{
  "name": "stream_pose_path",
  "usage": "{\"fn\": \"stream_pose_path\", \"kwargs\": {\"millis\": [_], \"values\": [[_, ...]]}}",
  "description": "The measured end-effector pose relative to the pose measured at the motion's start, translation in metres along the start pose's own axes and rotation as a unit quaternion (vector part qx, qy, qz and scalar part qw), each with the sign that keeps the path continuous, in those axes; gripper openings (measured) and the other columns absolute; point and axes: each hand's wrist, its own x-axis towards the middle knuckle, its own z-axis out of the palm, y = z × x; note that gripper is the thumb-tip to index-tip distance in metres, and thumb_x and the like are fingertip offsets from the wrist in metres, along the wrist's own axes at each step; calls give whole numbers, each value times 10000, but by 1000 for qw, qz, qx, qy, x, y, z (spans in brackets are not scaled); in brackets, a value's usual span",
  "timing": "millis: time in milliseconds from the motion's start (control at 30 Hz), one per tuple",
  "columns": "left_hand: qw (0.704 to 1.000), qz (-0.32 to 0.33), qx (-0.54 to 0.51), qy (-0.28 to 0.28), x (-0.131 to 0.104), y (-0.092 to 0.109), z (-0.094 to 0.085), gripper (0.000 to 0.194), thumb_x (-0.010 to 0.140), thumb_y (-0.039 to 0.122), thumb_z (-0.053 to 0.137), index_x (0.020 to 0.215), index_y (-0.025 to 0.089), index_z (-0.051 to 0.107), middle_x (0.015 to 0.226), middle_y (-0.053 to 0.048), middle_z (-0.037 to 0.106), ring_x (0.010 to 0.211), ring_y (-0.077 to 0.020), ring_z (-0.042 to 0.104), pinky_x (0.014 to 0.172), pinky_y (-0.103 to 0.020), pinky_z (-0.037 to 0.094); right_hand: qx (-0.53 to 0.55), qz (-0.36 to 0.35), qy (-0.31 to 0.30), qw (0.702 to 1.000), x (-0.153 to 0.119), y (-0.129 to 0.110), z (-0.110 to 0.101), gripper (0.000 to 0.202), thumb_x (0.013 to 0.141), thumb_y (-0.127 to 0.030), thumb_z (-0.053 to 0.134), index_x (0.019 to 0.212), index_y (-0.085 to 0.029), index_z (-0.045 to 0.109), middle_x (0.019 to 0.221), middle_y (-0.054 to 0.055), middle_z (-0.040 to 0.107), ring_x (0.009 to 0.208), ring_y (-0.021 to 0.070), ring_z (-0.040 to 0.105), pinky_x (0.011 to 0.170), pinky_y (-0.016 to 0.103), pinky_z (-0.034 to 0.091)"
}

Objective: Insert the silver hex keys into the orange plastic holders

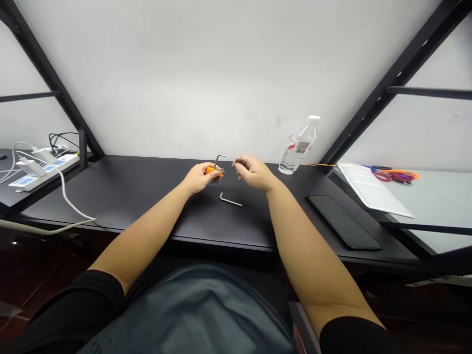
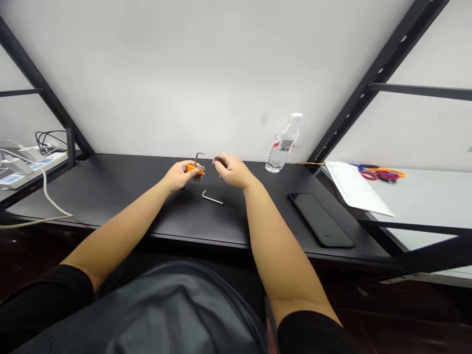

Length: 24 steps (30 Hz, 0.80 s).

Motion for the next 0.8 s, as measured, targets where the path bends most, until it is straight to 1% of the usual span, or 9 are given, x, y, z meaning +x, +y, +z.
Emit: {"fn": "stream_pose_path", "kwargs": {"millis": [100, 167, 300, 367, 467, 533, 600, 700, 800], "values": [[1000, -5, 18, -11, 1, -2, -1, 333, 828, 425, 745, 1001, 145, 698, 899, -91, 766, 838, -189, 722, 902, -377, 557, 10, -42, 107, 993, 3, -3, 9, 409, 984, -368, 439, 1344, -220, 566, 911, 39, 695, 779, 197, 627, 808, 346, 511], [999, -1, 37, -13, 2, -4, -2, 324, 828, 418, 744, 1003, 149, 704, 888, -83, 765, 822, -186, 721, 884, -362, 558, -2, -69, 115, 991, 4, -9, 16, 453, 981, -334, 449, 1404, -221, 565, 1068, 71, 723, 924, 224, 659, 921, 382, 508], [998, 18, 63, -13, 2, -4, -5, 337, 843, 431, 727, 1025, 148, 709, 879, -77, 764, 805, -185, 715, 840, -334, 557, -34, -122, -9, 992, 3, -18, 22, 402, 951, -245, 461, 1277, -232, 696, 1180, 78, 745, 1090, 256, 669, 1032, 419, 478], [998, 19, 58, -16, 2, -4, -6, 347, 846, 442, 724, 1031, 149, 709, 883, -81, 763, 807, -188, 714, 829, -332, 558, -39, -123, -27, 991, 2, -19, 21, 392, 952, -261, 479, 1279, -238, 695, 1183, 78, 748, 1090, 257, 673, 1029, 421, 484], [998, 8, 57, -13, 2, -4, -5, 348, 840, 440, 731, 1040, 156, 710, 878, -82, 764, 804, -187, 717, 838, -342, 561, 6, -84, 57, 995, 2, -15, 17, 388, 964, -361, 527, 1303, -221, 654, 1103, 88, 755, 1002, 247, 693, 960, 408, 521], [997, 5, 70, -16, 1, -3, -3, 343, 837, 432, 731, 1043, 158, 713, 876, -82, 766, 799, -186, 717, 843, -348, 562, 68, -69, 101, 990, 3, -12, 17, 365, 956, -434, 570, 1240, -220, 651, 1035, 79, 755, 948, 232, 703, 928, 395, 538], [996, 9, 85, -26, -1, -1, -1, 336, 838, 429, 727, 1036, 157, 716, 883, -84, 768, 803, -188, 717, 848, -354, 562, 116, -70, 122, 983, 5, -12, 19, 343, 934, -497, 612, 1147, -233, 661, 1051, 76, 749, 995, 231, 700, 966, 400, 531], [995, 17, 92, -42, -3, 2, 2, 338, 840, 436, 725, 1021, 151, 717, 898, -93, 770, 817, -194, 717, 856, -359, 560, 119, -78, 141, 980, 7, -17, 27, 347, 895, -555, 661, 1042, -245, 711, 1119, 83, 727, 1069, 241, 671, 1019, 408, 507], [994, 21, 83, -65, -5, 4, 4, 349, 843, 449, 722, 1013, 145, 713, 914, -101, 772, 831, -200, 718, 857, -366, 560, 121, -81, 152, 978, 9, -21, 33, 374, 865, -577, 691, 1009, -236, 748, 1093, 86, 708, 963, 230, 668, 948, 397, 536]]}}
